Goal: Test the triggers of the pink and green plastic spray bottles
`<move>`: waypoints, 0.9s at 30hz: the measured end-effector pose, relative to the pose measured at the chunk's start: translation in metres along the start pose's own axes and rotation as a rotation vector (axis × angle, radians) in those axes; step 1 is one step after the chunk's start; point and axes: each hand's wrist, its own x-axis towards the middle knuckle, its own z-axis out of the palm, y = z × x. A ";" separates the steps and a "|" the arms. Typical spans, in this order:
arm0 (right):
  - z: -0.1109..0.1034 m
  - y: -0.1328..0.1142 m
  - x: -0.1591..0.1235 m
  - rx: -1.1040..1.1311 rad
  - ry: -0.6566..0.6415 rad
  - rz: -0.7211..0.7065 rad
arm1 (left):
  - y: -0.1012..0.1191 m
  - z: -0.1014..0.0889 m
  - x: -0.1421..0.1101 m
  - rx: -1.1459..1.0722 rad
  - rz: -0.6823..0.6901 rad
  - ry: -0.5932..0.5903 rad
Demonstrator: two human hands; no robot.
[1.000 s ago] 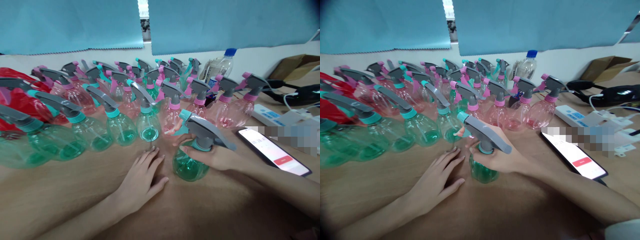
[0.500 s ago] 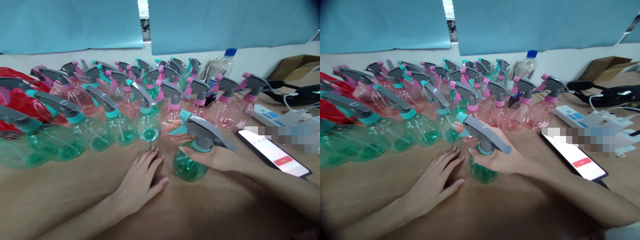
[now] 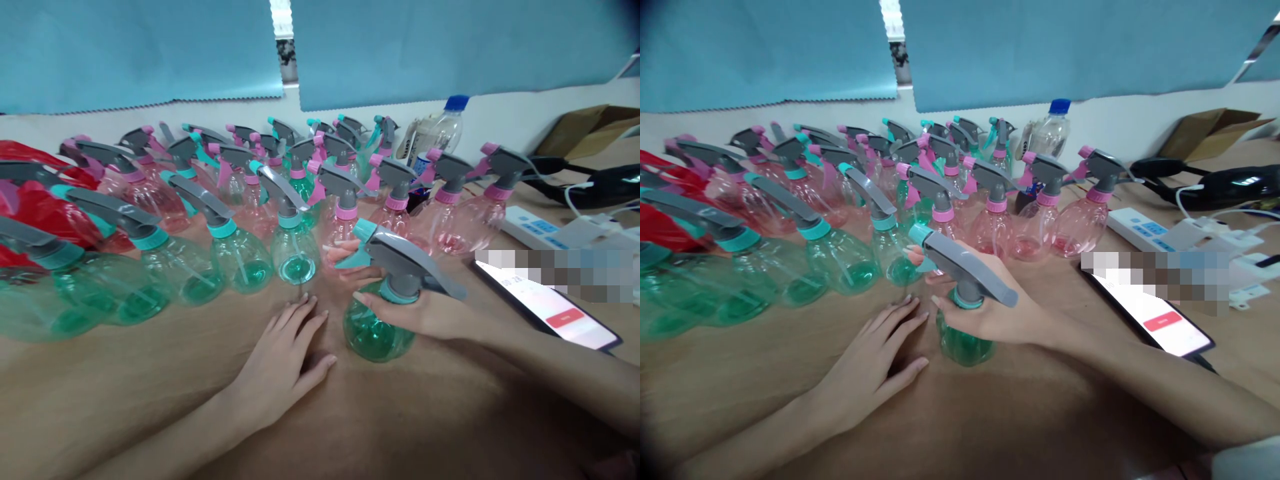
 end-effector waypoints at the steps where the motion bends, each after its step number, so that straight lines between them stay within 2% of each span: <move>1: 0.000 0.000 0.000 -0.005 0.004 -0.019 | 0.000 0.000 0.000 0.000 0.000 -0.001; 9: -0.001 -0.007 0.001 0.052 -0.011 0.023 | 0.000 -0.001 0.000 0.010 0.005 -0.010; 16: -0.001 -0.012 0.001 0.088 0.041 0.090 | 0.000 -0.001 0.000 0.025 0.005 -0.017; 27: 0.000 -0.010 0.000 0.091 0.033 0.051 | 0.001 -0.001 0.001 0.037 0.006 -0.010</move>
